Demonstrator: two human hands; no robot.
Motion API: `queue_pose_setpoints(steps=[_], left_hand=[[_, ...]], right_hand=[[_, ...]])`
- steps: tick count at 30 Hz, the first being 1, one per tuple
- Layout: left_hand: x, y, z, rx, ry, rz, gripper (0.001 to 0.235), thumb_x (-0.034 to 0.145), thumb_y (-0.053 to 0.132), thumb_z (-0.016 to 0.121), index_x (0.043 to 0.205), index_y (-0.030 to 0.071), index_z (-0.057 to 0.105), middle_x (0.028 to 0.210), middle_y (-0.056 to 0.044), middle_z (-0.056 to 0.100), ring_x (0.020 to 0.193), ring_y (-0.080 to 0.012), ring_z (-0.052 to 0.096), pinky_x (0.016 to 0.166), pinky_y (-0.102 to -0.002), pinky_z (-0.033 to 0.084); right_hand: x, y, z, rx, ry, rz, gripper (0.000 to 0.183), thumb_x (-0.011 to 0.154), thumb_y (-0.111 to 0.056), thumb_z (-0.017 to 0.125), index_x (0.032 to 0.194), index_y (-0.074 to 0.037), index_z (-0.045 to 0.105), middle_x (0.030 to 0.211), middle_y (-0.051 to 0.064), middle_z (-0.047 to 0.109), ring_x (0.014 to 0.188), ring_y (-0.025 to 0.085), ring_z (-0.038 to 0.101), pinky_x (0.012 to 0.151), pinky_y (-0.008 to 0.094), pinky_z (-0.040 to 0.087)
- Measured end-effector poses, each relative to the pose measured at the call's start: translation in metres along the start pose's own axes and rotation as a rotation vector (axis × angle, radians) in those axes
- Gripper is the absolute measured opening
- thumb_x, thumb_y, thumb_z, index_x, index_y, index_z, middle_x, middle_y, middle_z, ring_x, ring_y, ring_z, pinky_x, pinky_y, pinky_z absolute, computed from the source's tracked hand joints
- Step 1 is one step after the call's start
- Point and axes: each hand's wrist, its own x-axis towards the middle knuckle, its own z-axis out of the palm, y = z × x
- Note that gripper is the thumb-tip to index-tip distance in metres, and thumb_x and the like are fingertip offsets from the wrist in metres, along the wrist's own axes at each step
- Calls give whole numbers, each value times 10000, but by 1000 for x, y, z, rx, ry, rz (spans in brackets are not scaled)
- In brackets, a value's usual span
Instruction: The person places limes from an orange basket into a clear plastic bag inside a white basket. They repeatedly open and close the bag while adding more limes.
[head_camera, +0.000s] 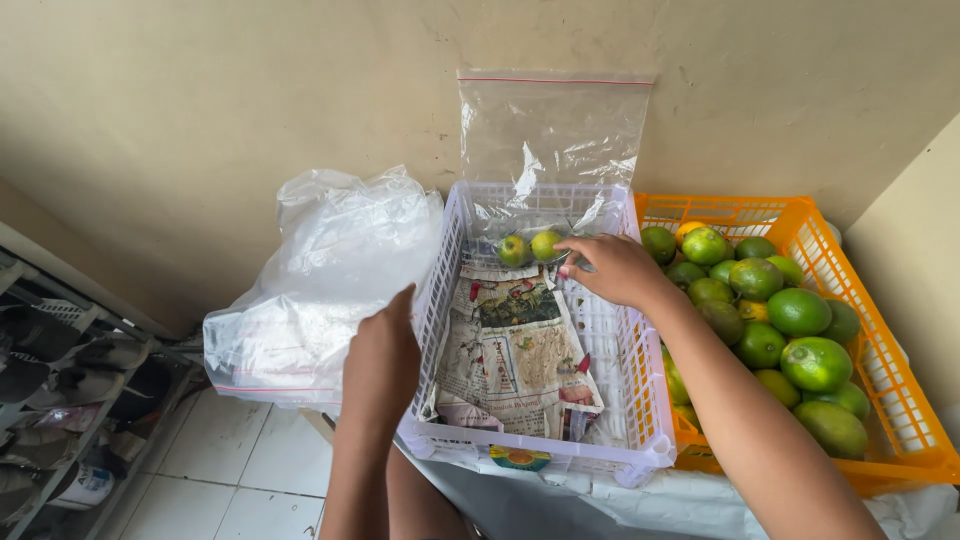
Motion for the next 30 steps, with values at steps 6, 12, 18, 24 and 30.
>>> queue_pose_setpoints(steps=[6,12,18,24,30], left_hand=[[30,-20,-33,-22,343,-102,390,1034,44,491,1370,131,669,1021,-292,730,926,-506,725,773,-587,604],[29,-15,-83,-333,536,179,313,1093,12,403,1293,-10,642,1108,-275,738,979,-423,737,779,-493,593],[22,18,-45,-393,434,548,473,954,-158,471,1319,70,667,1169,-240,745,1131,-476,678,915,-591,559],[2,64,63,50,148,946,444,930,-38,609,1280,216,712,1216,-142,748,1212,-363,679,967,-523,566],[-6,67,44,-206,-222,941,448,982,416,599,1337,155,682,1367,-186,686,1396,-450,526,1157,-686,322]], right_hand=[[3,2,1,11,0,1,399,1020,-330,529,1384,-198,623,1195,16,763,1242,294,627,1123,504,387],[4,2,1,20,5,5,390,1009,-331,543,1362,-194,635,1187,27,766,1224,303,638,1113,507,395],[-3,-2,-2,75,35,-5,461,1015,-319,544,1466,-222,547,1205,20,757,1182,276,666,1074,490,417],[31,61,41,184,155,-19,440,956,-354,612,1376,-226,646,1056,26,781,1008,319,711,979,515,512],[1,17,-6,784,75,130,533,992,-402,452,1339,-69,682,1241,182,718,1221,339,640,1142,472,391]])
